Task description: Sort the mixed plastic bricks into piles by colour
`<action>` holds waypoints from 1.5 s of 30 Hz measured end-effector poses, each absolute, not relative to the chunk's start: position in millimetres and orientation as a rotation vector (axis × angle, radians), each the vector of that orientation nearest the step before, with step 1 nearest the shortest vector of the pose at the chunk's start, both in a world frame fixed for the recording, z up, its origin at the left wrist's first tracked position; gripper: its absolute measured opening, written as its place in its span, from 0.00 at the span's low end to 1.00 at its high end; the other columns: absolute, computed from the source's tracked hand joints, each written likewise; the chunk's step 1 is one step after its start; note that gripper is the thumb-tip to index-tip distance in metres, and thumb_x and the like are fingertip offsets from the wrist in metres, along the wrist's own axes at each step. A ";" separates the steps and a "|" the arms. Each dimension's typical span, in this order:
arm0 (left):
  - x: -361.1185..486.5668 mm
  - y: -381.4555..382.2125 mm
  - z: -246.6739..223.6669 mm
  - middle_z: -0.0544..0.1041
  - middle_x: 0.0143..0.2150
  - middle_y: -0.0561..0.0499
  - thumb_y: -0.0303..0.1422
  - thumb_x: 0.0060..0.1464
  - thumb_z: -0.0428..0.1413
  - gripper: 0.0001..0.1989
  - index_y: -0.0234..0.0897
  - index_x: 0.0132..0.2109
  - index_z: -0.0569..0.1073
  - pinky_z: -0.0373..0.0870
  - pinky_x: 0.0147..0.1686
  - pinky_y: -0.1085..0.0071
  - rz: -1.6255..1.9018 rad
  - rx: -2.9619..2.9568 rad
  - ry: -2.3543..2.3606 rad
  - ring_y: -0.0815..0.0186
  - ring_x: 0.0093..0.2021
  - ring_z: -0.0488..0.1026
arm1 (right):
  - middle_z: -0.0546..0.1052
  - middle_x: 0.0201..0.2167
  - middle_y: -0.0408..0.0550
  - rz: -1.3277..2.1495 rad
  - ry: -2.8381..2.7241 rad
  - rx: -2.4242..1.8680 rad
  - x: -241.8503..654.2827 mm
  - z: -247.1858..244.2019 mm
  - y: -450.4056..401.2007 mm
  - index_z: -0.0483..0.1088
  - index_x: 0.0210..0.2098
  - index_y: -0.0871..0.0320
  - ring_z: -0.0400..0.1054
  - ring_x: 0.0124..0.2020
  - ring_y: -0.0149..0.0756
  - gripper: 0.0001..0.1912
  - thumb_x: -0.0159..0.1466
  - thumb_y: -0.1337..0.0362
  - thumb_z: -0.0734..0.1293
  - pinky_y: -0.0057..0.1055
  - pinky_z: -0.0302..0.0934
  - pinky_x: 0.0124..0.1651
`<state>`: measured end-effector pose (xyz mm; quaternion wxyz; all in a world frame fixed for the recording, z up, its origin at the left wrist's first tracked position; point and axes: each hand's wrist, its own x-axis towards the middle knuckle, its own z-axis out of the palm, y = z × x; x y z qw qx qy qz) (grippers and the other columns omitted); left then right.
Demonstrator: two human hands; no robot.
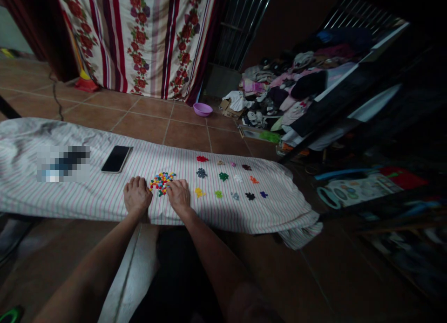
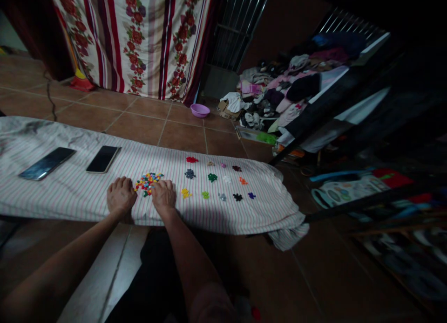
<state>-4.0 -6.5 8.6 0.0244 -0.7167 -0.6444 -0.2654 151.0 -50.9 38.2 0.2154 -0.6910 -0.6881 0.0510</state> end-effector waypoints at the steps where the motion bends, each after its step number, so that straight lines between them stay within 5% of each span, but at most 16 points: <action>1: -4.0 -6.7 9.0 0.71 0.56 0.37 0.31 0.57 0.43 0.17 0.33 0.50 0.71 0.54 0.59 0.54 -0.824 -2.218 -1.987 0.52 0.61 0.62 | 0.75 0.47 0.44 0.149 -1.888 -1.924 152.3 37.1 -52.8 0.72 0.47 0.49 0.61 0.51 0.38 0.12 0.69 0.61 0.59 0.34 0.56 0.52; 16: -4.2 -9.1 12.1 0.71 0.56 0.39 0.31 0.57 0.44 0.17 0.34 0.50 0.70 0.53 0.59 0.56 -0.744 -2.244 -2.012 0.54 0.61 0.61 | 0.73 0.42 0.47 0.183 -1.737 -1.898 164.0 5.6 -72.3 0.72 0.43 0.53 0.66 0.46 0.34 0.12 0.64 0.72 0.61 0.30 0.60 0.51; 32: 5.5 -12.9 19.1 0.71 0.57 0.40 0.31 0.59 0.41 0.17 0.35 0.50 0.69 0.54 0.56 0.56 -0.642 -2.126 -2.168 0.55 0.61 0.60 | 0.72 0.38 0.46 0.147 -1.742 -1.810 161.8 1.0 -75.8 0.72 0.35 0.55 0.64 0.44 0.37 0.09 0.59 0.73 0.62 0.32 0.59 0.49; 45: 14.7 -17.9 32.9 0.70 0.53 0.39 0.31 0.55 0.45 0.14 0.34 0.47 0.67 0.57 0.50 0.58 -0.513 -2.119 -2.183 0.54 0.56 0.62 | 0.73 0.40 0.46 0.154 -1.739 -1.826 162.2 -2.1 -75.9 0.73 0.39 0.53 0.65 0.44 0.36 0.10 0.61 0.70 0.63 0.32 0.60 0.50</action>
